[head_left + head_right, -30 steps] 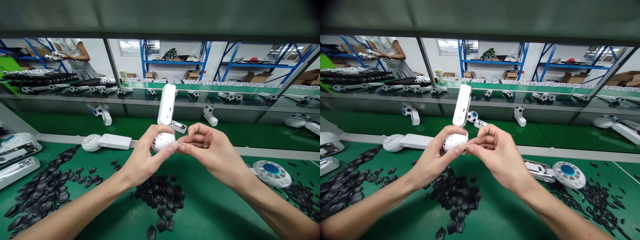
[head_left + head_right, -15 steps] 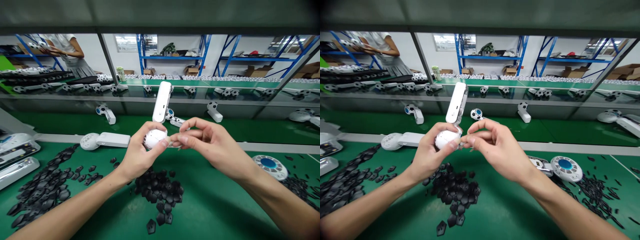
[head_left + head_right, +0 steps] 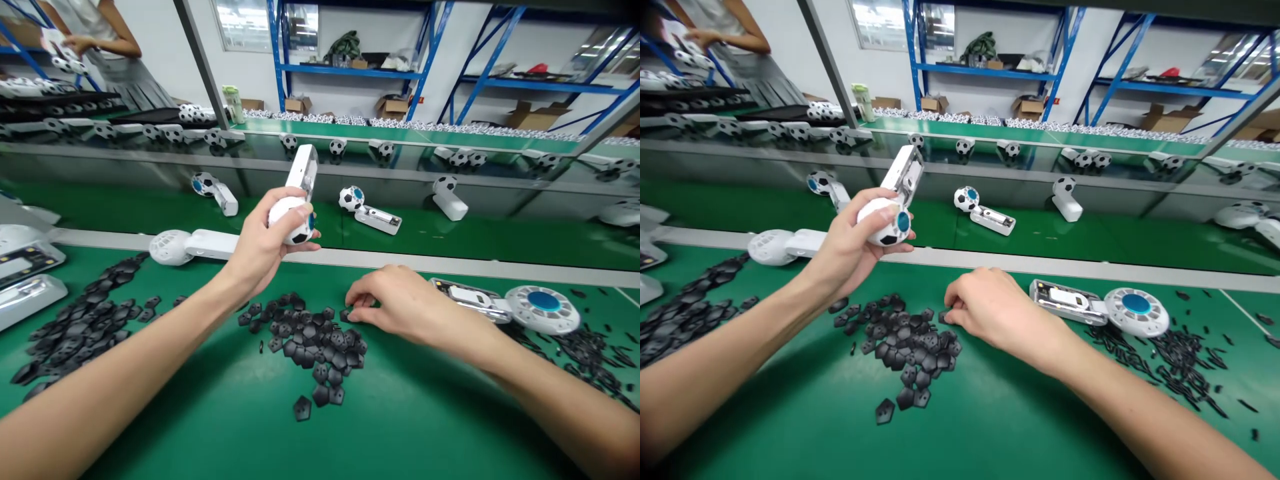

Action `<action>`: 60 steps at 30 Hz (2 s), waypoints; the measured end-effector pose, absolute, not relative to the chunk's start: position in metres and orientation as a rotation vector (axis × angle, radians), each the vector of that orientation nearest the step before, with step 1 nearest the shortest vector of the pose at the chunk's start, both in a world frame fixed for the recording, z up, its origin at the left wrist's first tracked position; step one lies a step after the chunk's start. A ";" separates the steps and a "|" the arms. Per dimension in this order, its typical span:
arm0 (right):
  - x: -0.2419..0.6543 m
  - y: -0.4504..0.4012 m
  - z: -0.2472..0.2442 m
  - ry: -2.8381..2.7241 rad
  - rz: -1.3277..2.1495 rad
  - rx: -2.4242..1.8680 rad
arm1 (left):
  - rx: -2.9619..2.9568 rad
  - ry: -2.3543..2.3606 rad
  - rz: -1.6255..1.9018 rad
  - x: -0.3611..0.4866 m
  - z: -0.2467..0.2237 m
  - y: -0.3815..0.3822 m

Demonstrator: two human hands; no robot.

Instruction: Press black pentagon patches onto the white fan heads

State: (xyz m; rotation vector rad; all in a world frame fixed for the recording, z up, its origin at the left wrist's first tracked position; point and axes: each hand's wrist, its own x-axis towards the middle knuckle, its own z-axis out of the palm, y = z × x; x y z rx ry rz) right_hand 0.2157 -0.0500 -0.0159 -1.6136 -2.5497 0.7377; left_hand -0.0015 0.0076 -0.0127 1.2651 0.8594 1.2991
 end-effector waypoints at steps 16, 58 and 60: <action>0.226 -0.046 0.003 -1.980 1.206 -1.168 | 1.064 0.700 1.074 -0.010 0.002 0.006; 0.218 -0.046 0.020 -1.312 1.617 -1.089 | 1.821 0.824 0.893 0.003 -0.011 -0.019; 0.218 -0.046 0.019 -1.300 1.647 -1.072 | 1.789 0.839 0.921 0.005 -0.012 -0.021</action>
